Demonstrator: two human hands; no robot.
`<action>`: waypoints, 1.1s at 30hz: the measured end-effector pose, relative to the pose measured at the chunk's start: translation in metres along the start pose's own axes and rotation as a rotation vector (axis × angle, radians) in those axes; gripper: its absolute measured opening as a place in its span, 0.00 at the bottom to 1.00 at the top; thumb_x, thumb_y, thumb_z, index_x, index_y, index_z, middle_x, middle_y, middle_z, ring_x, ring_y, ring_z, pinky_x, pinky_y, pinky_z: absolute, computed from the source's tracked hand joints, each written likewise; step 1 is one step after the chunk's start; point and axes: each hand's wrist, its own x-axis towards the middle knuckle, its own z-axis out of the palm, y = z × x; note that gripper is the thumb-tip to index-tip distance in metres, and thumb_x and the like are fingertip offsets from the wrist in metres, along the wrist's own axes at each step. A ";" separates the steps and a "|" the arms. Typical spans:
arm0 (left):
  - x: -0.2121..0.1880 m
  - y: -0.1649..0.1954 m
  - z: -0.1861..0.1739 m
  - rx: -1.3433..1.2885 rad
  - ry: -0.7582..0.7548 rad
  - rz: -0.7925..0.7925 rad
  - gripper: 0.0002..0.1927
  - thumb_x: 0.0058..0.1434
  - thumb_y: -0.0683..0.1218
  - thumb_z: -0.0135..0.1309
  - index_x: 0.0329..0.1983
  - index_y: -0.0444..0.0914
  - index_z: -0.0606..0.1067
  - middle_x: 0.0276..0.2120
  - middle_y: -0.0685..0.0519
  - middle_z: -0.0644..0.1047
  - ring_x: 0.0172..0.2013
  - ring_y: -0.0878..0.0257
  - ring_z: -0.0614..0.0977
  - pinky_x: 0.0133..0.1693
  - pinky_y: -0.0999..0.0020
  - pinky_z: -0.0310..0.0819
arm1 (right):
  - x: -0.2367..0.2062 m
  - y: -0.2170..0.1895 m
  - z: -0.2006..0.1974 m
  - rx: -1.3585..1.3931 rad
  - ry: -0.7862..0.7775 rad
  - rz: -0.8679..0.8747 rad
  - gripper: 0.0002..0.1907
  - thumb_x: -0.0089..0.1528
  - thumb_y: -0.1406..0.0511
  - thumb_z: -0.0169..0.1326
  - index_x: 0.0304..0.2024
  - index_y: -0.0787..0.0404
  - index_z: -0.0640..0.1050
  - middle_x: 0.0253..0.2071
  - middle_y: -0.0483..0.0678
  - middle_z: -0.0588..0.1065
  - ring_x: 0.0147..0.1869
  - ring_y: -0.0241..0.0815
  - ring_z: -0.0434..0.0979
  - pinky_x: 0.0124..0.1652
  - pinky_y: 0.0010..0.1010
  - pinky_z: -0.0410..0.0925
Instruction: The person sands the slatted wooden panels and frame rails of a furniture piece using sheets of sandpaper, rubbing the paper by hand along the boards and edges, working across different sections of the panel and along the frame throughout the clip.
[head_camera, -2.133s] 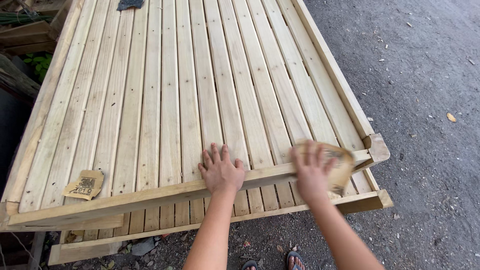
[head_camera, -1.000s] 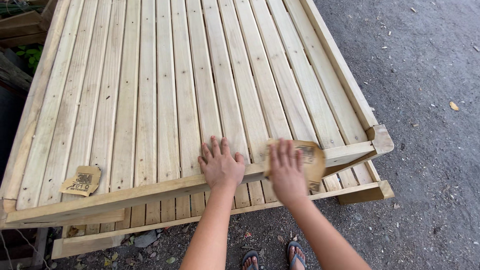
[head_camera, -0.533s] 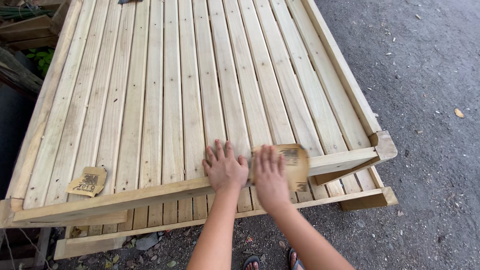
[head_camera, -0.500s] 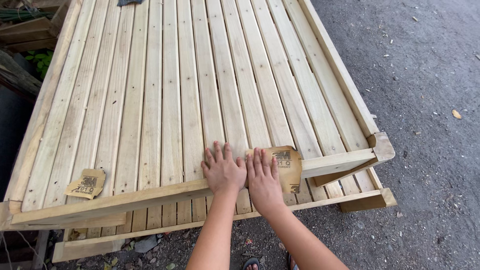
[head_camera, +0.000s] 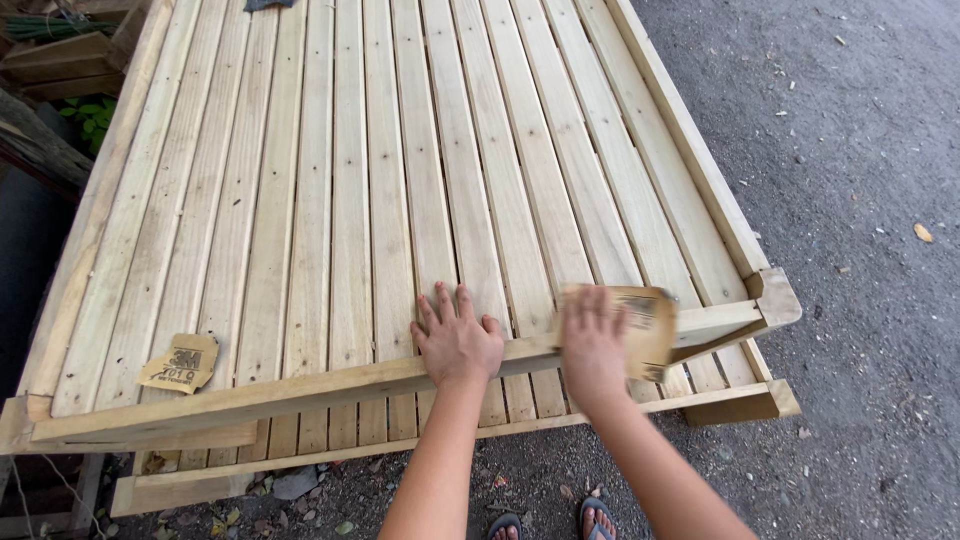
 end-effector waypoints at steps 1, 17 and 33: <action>0.000 -0.001 -0.001 -0.007 -0.001 0.006 0.36 0.67 0.60 0.31 0.78 0.47 0.47 0.77 0.49 0.42 0.74 0.45 0.45 0.69 0.44 0.46 | -0.005 -0.028 -0.003 -0.031 -0.033 -0.130 0.43 0.64 0.75 0.41 0.75 0.68 0.35 0.78 0.62 0.29 0.80 0.63 0.22 0.71 0.57 0.28; 0.004 -0.001 0.004 -0.007 0.030 0.006 0.37 0.65 0.57 0.33 0.78 0.46 0.48 0.77 0.48 0.43 0.74 0.45 0.45 0.69 0.44 0.45 | -0.007 0.049 0.035 0.130 0.113 0.205 0.38 0.64 0.60 0.47 0.72 0.65 0.50 0.78 0.62 0.40 0.81 0.62 0.24 0.73 0.59 0.30; 0.003 -0.001 0.004 -0.028 0.024 0.000 0.37 0.65 0.57 0.34 0.78 0.46 0.50 0.77 0.48 0.45 0.75 0.45 0.47 0.69 0.45 0.47 | 0.001 0.133 0.055 0.199 0.451 0.149 0.19 0.63 0.65 0.54 0.56 0.62 0.70 0.60 0.59 0.67 0.73 0.59 0.60 0.75 0.58 0.44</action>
